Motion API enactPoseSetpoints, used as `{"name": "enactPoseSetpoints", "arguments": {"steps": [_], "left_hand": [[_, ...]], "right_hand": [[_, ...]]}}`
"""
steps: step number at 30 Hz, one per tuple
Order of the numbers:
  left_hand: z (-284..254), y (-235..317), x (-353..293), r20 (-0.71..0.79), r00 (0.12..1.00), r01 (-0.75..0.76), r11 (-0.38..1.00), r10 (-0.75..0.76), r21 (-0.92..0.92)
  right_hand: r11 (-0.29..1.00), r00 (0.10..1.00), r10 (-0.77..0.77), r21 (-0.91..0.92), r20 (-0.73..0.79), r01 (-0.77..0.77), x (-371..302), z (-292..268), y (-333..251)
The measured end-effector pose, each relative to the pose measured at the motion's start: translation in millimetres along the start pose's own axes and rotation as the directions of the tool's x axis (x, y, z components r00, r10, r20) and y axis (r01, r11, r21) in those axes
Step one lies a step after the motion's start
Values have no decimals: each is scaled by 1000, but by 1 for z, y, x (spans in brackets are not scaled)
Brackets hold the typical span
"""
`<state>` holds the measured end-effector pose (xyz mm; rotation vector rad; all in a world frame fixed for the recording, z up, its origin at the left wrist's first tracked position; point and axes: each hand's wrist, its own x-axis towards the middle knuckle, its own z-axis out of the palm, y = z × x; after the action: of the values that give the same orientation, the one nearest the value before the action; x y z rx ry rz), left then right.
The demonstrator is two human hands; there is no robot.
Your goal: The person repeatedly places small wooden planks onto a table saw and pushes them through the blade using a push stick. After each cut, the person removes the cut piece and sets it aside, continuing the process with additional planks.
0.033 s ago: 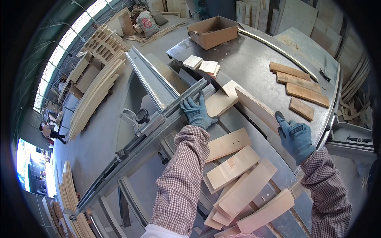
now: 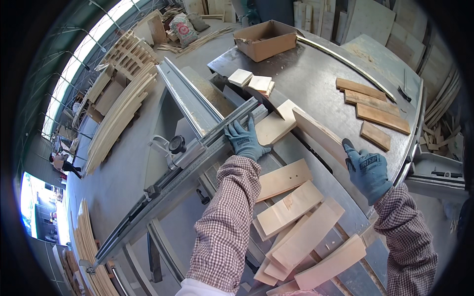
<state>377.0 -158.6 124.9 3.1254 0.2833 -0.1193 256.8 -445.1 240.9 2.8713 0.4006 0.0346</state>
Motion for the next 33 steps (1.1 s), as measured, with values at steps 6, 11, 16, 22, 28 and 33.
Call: {"name": "enactPoseSetpoints", "arguments": {"steps": [6, 11, 16, 22, 28, 33], "left_hand": [[-3, 0, -2, -15, 1000, 0, 1000, 0, -8], [-1, -2, 0, -24, 1000, -5, 1000, 5, -12], [-3, -6, -3, -15, 1000, -14, 1000, 14, -7], [4, -9, -5, -57, 996, -67, 996, 64, -53], [8, -11, -6, -95, 992, -89, 991, 79, -100], [12, -14, -6, -78, 994, -83, 991, 75, -102]], "right_hand": [[1000, 1000, 10, 24, 5, -10, 0, 2, 1], [997, 998, 55, 49, 17, -56, -1, -2, -3], [988, 995, 49, 149, -89, -35, 17, 15, -4], [973, 994, 86, 221, -72, -68, 89, 19, -7], [934, 970, 233, 264, 64, -242, 149, -7, -35], [922, 976, 206, 349, -70, -169, 125, 17, -13]]}}
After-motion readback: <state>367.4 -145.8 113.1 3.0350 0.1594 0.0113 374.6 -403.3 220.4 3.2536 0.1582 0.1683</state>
